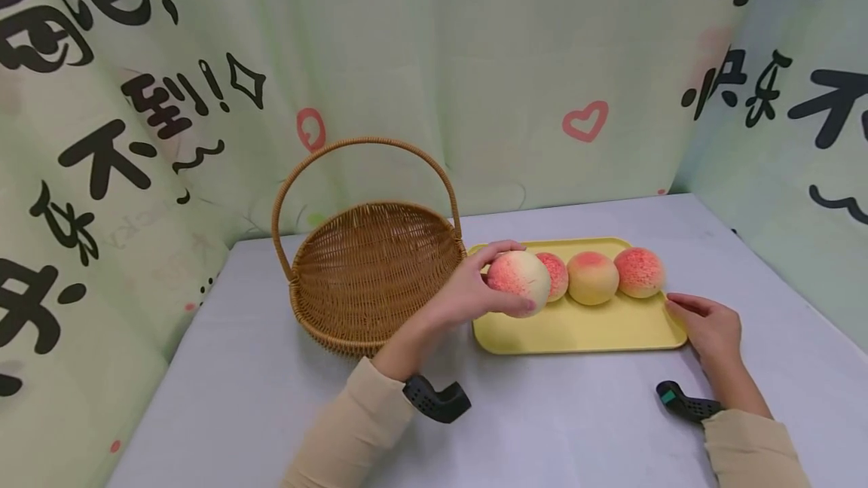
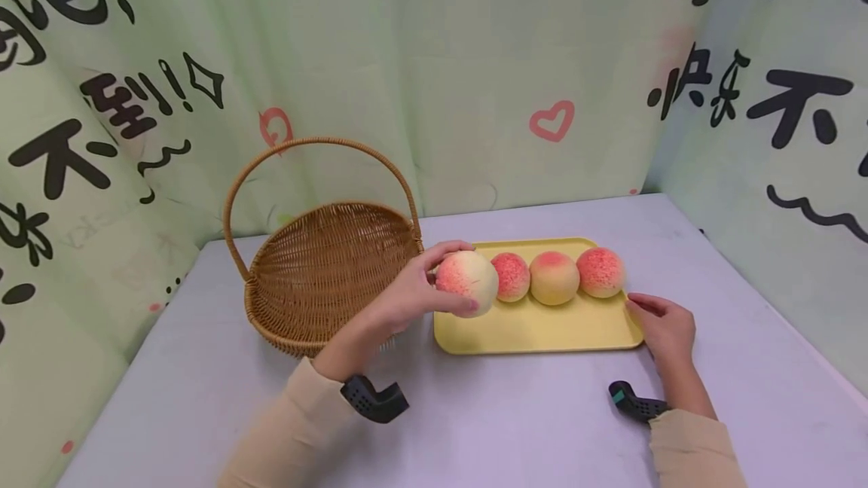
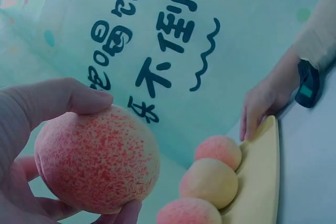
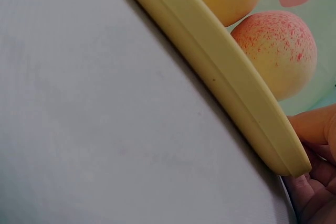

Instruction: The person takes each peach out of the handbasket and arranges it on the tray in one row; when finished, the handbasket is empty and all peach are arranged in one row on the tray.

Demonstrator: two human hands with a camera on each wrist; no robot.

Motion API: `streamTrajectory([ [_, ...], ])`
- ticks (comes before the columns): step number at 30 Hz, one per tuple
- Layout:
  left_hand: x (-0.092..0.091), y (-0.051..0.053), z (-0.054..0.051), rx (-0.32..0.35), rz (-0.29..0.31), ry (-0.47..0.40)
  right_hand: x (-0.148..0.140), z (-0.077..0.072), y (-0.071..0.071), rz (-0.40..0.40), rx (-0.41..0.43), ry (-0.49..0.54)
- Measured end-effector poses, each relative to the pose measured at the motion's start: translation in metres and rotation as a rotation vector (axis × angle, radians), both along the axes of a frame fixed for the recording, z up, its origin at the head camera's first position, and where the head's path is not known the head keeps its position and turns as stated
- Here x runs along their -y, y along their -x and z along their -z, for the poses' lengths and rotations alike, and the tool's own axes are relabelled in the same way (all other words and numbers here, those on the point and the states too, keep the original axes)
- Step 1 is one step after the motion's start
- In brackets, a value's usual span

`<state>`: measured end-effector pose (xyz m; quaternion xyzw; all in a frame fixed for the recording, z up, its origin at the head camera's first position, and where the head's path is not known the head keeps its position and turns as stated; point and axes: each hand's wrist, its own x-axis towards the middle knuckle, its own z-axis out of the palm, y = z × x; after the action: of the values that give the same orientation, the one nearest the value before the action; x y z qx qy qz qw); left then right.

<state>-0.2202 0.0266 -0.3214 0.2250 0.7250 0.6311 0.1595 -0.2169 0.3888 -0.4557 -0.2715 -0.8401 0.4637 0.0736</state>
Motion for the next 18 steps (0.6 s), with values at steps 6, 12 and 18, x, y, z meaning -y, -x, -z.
streamTrajectory([
  [6,-0.024,-0.001,0.031,-0.024,-0.111,0.046,0.001,-0.001,-0.002,0.009,-0.003,0.002],
  [12,-0.03,0.006,0.055,-0.07,-0.196,0.141,0.003,-0.003,-0.002,0.013,-0.018,0.006],
  [18,-0.029,0.01,0.067,-0.084,-0.202,0.195,0.004,-0.007,-0.004,0.002,-0.02,0.013],
])
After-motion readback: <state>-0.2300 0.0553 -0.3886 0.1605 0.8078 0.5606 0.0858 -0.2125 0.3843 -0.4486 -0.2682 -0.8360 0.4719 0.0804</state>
